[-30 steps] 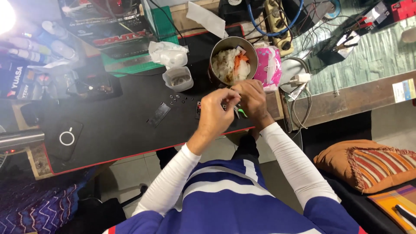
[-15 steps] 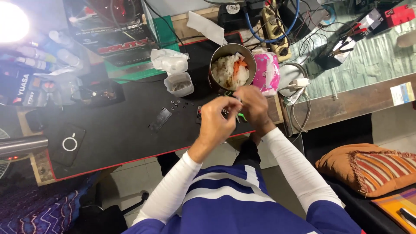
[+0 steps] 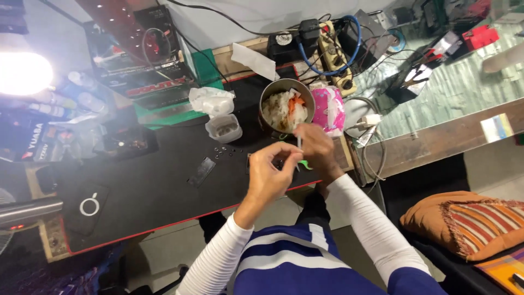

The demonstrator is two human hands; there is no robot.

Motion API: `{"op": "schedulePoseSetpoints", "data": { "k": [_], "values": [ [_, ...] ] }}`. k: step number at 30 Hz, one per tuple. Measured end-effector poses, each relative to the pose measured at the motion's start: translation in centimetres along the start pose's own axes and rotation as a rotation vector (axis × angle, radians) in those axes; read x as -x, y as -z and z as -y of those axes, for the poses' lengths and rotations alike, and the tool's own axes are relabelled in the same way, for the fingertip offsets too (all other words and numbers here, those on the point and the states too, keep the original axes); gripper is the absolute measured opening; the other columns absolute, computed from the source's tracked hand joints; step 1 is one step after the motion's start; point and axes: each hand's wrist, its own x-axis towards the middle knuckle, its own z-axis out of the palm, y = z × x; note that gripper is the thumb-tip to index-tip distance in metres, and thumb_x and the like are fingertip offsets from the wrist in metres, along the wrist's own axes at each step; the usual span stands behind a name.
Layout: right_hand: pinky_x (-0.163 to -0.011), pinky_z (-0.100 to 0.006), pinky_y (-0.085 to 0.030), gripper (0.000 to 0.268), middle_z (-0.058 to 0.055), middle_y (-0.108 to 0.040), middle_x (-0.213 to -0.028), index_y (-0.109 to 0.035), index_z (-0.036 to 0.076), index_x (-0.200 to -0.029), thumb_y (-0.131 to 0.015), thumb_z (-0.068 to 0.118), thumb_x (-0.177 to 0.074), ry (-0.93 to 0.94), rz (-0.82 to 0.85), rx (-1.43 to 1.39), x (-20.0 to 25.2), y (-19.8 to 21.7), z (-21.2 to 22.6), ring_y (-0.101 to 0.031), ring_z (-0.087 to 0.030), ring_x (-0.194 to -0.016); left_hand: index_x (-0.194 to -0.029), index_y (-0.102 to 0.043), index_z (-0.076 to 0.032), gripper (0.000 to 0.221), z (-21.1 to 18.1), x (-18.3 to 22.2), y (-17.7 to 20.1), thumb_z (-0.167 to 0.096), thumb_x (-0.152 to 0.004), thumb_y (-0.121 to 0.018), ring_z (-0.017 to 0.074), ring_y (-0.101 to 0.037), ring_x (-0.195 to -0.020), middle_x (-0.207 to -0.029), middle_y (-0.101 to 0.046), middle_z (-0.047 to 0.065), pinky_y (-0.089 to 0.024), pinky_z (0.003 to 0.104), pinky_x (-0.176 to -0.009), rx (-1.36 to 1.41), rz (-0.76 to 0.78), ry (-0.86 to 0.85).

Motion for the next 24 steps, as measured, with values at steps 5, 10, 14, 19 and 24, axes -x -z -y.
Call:
{"op": "schedulePoseSetpoints", "data": {
  "k": [5, 10, 14, 19, 24],
  "values": [
    [-0.069, -0.044, -0.06, 0.024, -0.021, -0.07, -0.09, -0.072, -0.009, -0.089, -0.063, 0.009, -0.103, -0.175, 0.003, -0.35, -0.9, 0.4, 1.8, -0.069, -0.037, -0.079, -0.086, -0.079, -0.012, 0.004, 0.1, -0.8, 0.5, -0.008, -0.085, -0.079, 0.0169, -0.073, -0.065, -0.067, -0.074, 0.005, -0.059, 0.029, -0.069, -0.06, -0.032, -0.018],
    [-0.069, -0.041, -0.061, 0.021, -0.02, -0.07, -0.091, -0.072, -0.006, -0.089, -0.062, 0.006, -0.103, -0.083, -0.021, -0.136, 1.1, -1.3, 0.9, -0.069, -0.036, -0.079, -0.087, -0.079, -0.012, 0.005, 0.1, 0.0, 0.8, -0.009, -0.083, -0.081, 0.0129, -0.071, -0.069, -0.069, -0.074, 0.006, -0.06, 0.03, -0.073, 0.031, -0.019, 0.053],
    [-0.075, -0.036, -0.062, 0.015, -0.015, -0.075, -0.095, -0.073, -0.004, -0.086, -0.074, 0.006, -0.097, -0.142, -0.1, -0.203, 0.2, -1.4, 1.5, -0.072, -0.029, -0.081, -0.086, -0.079, -0.01, 0.003, 0.0, -1.1, 1.1, -0.008, -0.084, -0.08, 0.0184, -0.075, -0.068, -0.069, -0.075, 0.007, -0.06, 0.03, -0.07, -0.042, -0.039, 0.022],
    [-0.074, -0.042, -0.06, 0.019, -0.019, -0.073, -0.092, -0.074, -0.004, -0.088, -0.069, 0.007, -0.101, -0.141, -0.094, -0.325, 0.7, -1.5, 0.3, -0.07, -0.034, -0.079, -0.087, -0.08, -0.01, 0.003, -1.2, -0.7, 0.9, -0.01, -0.084, -0.081, 0.0174, -0.074, -0.069, -0.069, -0.074, 0.008, -0.061, 0.032, -0.072, 0.038, 0.031, 0.105],
    [-0.074, -0.042, -0.062, 0.029, -0.016, -0.075, -0.094, -0.074, -0.004, -0.084, -0.061, 0.012, -0.104, -0.275, -0.107, -0.47, 0.3, -1.0, 2.1, -0.072, -0.033, -0.08, -0.087, -0.08, -0.009, 0.004, 0.9, -2.1, 1.0, -0.008, -0.084, -0.08, 0.0202, -0.076, -0.068, -0.068, -0.074, 0.009, -0.061, 0.032, -0.069, -0.089, -0.038, 0.082]
  ]
}}
